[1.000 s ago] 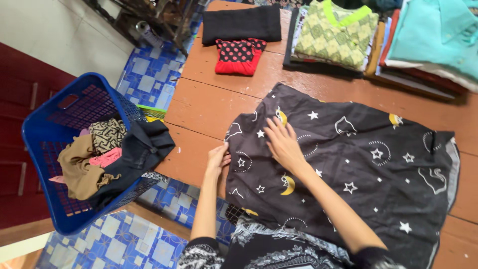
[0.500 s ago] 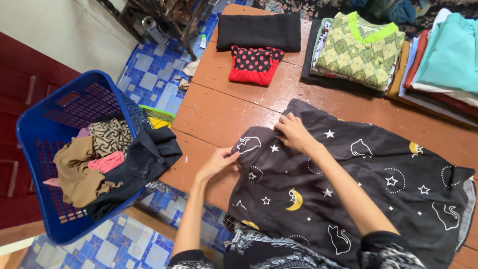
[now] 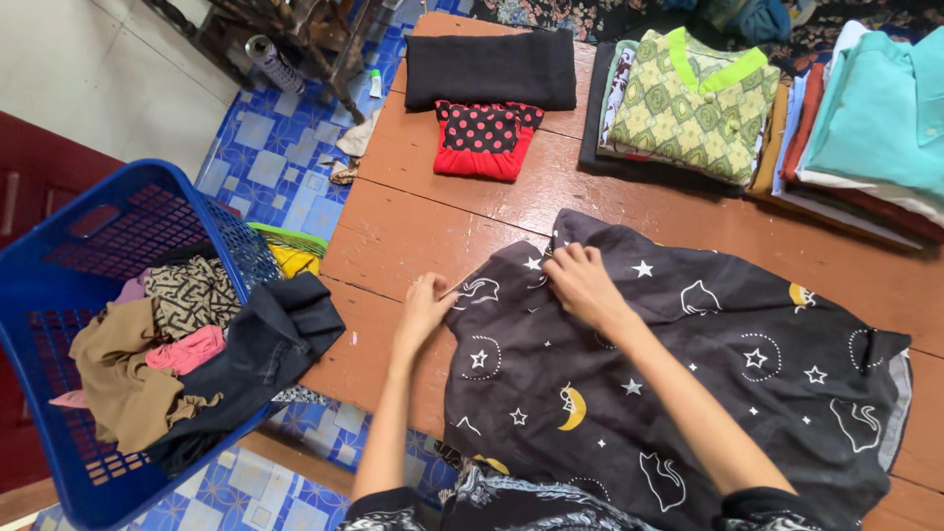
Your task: The person folds a black patterned short-sleeve shirt and a pink t-shirt on a wooden table. They button the shirt, smooth and fold it into a compact rectangle, then place it on a stack. Next, they fold the pink t-shirt similarly and set it aside. The person then picks up a patterned garment from a blue basket and begins to unfold it.
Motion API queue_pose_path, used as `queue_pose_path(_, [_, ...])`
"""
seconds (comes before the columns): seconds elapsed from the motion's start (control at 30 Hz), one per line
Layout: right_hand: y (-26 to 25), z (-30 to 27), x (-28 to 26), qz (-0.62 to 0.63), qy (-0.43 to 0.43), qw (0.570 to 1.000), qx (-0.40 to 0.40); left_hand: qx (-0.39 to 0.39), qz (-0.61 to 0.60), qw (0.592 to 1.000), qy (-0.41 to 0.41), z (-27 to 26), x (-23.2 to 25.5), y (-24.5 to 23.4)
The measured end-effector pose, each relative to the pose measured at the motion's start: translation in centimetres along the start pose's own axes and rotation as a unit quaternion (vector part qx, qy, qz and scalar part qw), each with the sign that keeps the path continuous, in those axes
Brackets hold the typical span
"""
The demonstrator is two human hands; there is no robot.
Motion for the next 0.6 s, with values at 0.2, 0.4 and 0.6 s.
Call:
queue_pose_path(0.2, [1.0,0.0,-1.9,-0.004,-0.030,0.997,0.064,-0.022,0.030,0.978,0.207,3.0,3.8,3.8])
queue_pose_path(0.4, [-1.0,-1.7,-0.8,-0.055,-0.037,0.997,0.050,-0.231,0.071,0.929,0.282,7.0,7.4,6.4])
queue_pose_path(0.6, [-3.7,-2.6,0.7,-0.063,0.014,0.995,0.079,-0.213,-0.052,0.959,0.178,9.3,6.7,2.6])
Point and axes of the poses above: each hand's wrist, its own z-axis towards the middle knuckle, its own y-axis out of the palm, x = y × z, the point moved 1 cm from there along z, towards the middle knuckle, and after that the axes turned 4 degrees about y, right-handed, at the moved point
